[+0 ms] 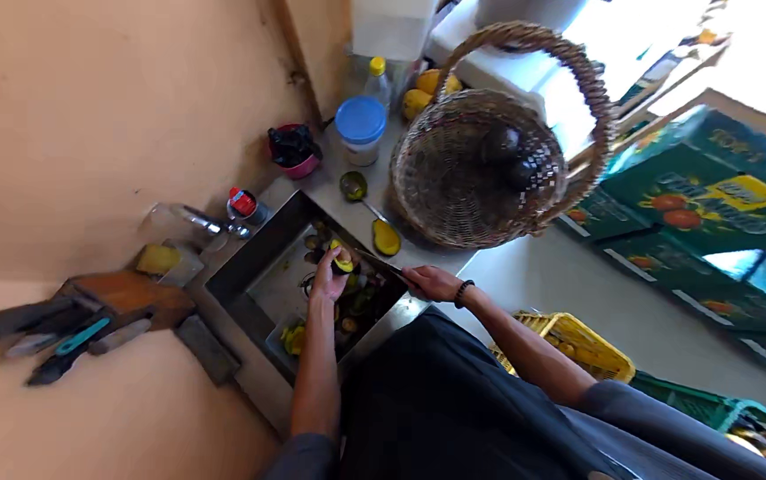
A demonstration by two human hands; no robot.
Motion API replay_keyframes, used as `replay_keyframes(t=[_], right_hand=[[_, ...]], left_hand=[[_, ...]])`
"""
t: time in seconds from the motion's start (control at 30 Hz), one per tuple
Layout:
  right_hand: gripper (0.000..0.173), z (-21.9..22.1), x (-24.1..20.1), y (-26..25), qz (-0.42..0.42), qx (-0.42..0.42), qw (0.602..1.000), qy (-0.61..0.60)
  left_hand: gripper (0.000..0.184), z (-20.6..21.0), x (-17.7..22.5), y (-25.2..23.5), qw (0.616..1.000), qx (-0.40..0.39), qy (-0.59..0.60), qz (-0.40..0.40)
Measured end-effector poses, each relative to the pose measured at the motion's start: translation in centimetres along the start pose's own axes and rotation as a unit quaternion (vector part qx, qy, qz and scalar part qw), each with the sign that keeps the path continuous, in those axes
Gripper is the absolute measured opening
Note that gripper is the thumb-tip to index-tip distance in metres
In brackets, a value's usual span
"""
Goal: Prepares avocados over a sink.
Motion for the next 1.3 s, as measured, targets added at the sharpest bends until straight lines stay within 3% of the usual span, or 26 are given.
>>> replay_keyframes(t=[0.13,0.47,0.67,0.87,1.07,1.17,1.3], right_hand=[[0.066,3.4,-0.8,-2.2,-0.021,-0.039,0.992,0.116],[0.065,5.6,-2.0,-4.6,0.018,-0.111,0.955,0.276],[0.061,6.6,-4.1,-4.9,0.098,-0.121,0.920,0.359],[0.046,8.5,-3.2,-5.9,0.100,-0.150,0.895,0.409],[0.030,7.1,-3.5,-4.8,0.128,-0.098,0.893,0.421],[0.042,4.6,-5.4,-2.6,0.122,-0.039,0.903,0.411],[0.031,1.3,-4.2,-1.1,-0.019,0.033,0.912,0.409]], left_hand=[[0.018,-1.7,-0.5,0.5,1.000,0.002,0.015,0.004],[0.012,-8.0,-3.5,1.0,0.988,0.098,0.117,-0.008],[0.033,-10.0,-7.4,0.9,0.961,0.187,0.200,-0.050],[0.020,-11.5,-11.3,1.0,0.944,0.208,0.245,-0.079],[0.026,-10.3,-11.3,2.7,0.951,0.180,0.242,-0.073],[0.022,-8.7,-10.5,4.2,0.953,0.106,0.280,-0.044],[0.066,-6.8,-8.9,7.5,0.940,-0.028,0.339,-0.018]])
Point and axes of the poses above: each hand's wrist, its own y-axis away from the middle knuckle, its own z-axis out of the palm, x = y × z, the point moved 8 cm from there along -y, towards the middle knuckle, and after that the axes turned 11 degrees about -z, right-handed, at the moved point
